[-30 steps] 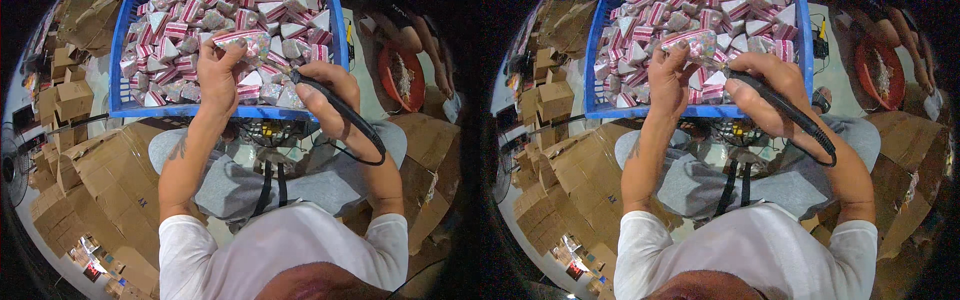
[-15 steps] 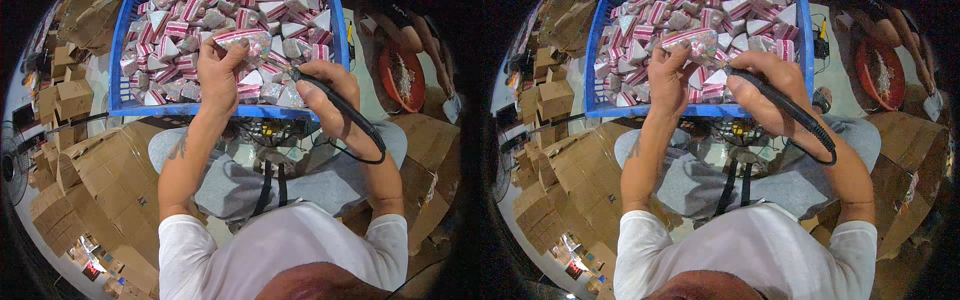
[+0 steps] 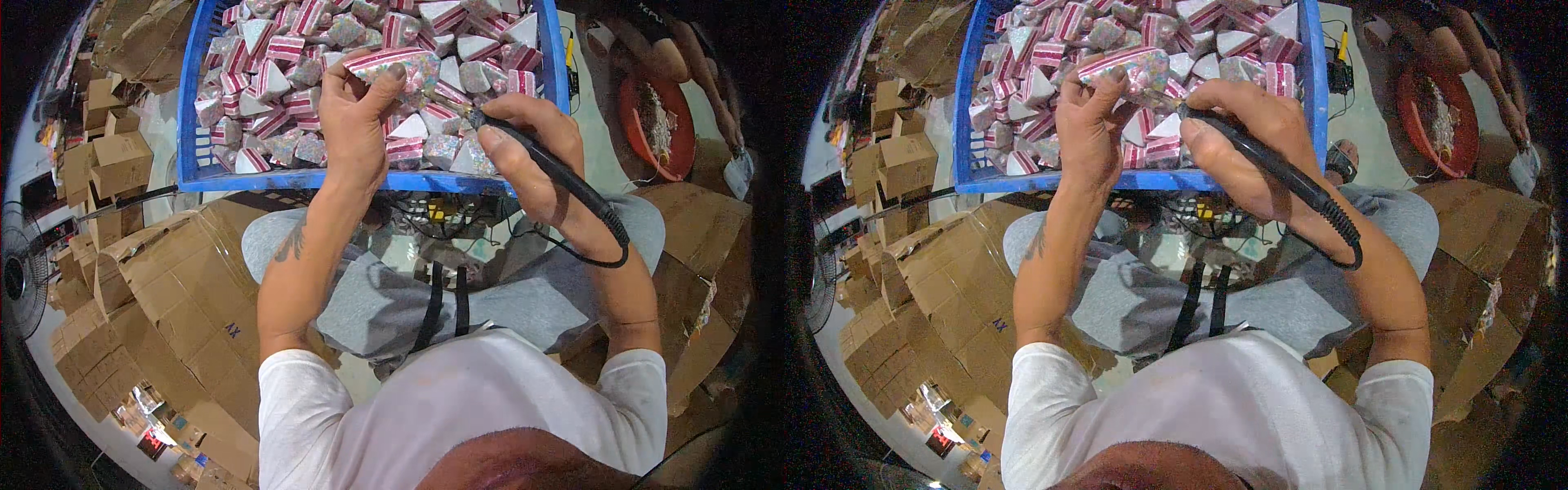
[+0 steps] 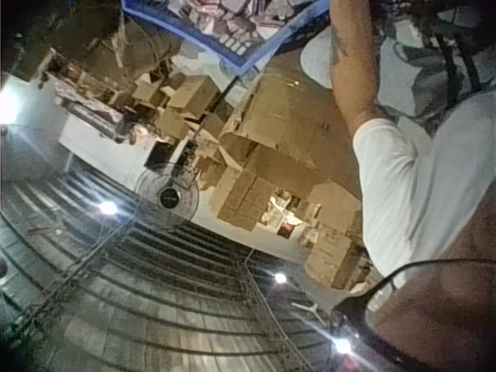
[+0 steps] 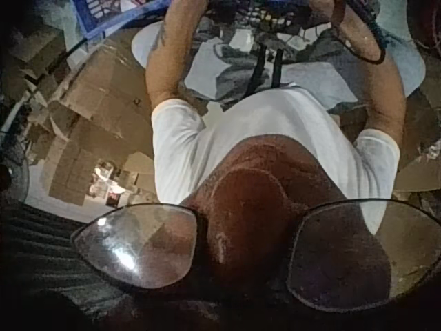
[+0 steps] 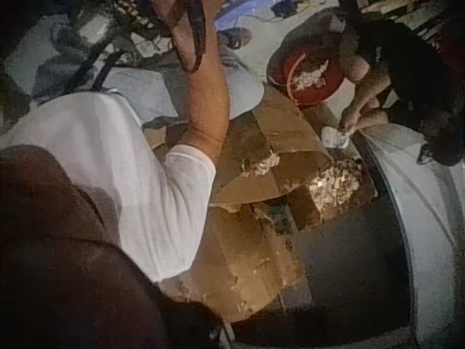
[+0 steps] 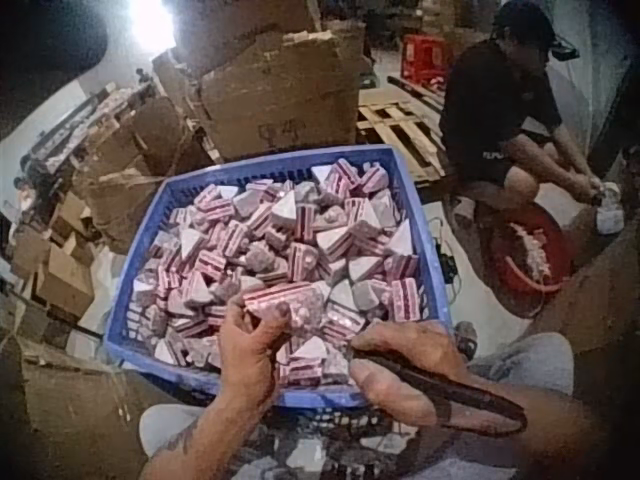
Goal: Using a handheld thermal tool to seal small triangular packages.
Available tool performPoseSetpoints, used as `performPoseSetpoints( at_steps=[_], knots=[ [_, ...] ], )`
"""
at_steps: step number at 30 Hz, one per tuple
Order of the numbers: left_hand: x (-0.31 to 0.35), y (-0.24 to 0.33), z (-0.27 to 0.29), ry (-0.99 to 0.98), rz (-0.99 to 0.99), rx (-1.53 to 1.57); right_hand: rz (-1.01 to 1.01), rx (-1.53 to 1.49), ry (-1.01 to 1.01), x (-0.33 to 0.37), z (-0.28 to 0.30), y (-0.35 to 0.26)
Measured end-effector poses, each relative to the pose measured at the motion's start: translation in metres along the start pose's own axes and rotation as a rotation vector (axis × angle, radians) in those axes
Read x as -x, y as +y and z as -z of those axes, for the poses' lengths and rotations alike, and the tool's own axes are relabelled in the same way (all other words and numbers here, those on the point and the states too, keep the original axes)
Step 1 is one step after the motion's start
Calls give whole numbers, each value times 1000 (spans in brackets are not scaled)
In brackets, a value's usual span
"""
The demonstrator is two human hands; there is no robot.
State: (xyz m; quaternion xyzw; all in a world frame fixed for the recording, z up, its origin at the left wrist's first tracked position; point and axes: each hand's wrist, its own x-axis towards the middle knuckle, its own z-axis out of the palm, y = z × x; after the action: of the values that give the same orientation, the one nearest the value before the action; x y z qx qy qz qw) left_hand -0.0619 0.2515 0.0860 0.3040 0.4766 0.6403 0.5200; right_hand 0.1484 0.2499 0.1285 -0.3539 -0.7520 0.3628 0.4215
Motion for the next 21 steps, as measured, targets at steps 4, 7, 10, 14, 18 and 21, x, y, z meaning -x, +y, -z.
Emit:
performPoseSetpoints(
  at_steps=[4,7,10,14,18,21],
  knots=[
    [-3,-4,1,9,-20,77,-6,-44,10,0,-1,3],
    [-2,-4,0,4,-39,66,-44,-16,7,0,-1,0],
    [-2,-4,0,1,-38,58,-17,-14,17,1,-2,1],
    [-1,-4,-3,-5,-13,67,-26,-12,11,-1,-1,2],
    [2,1,-3,11,23,11,-44,-21,1,-1,2,-2],
    [-1,-1,1,20,57,-3,-82,-53,45,4,6,-7]
  ],
)
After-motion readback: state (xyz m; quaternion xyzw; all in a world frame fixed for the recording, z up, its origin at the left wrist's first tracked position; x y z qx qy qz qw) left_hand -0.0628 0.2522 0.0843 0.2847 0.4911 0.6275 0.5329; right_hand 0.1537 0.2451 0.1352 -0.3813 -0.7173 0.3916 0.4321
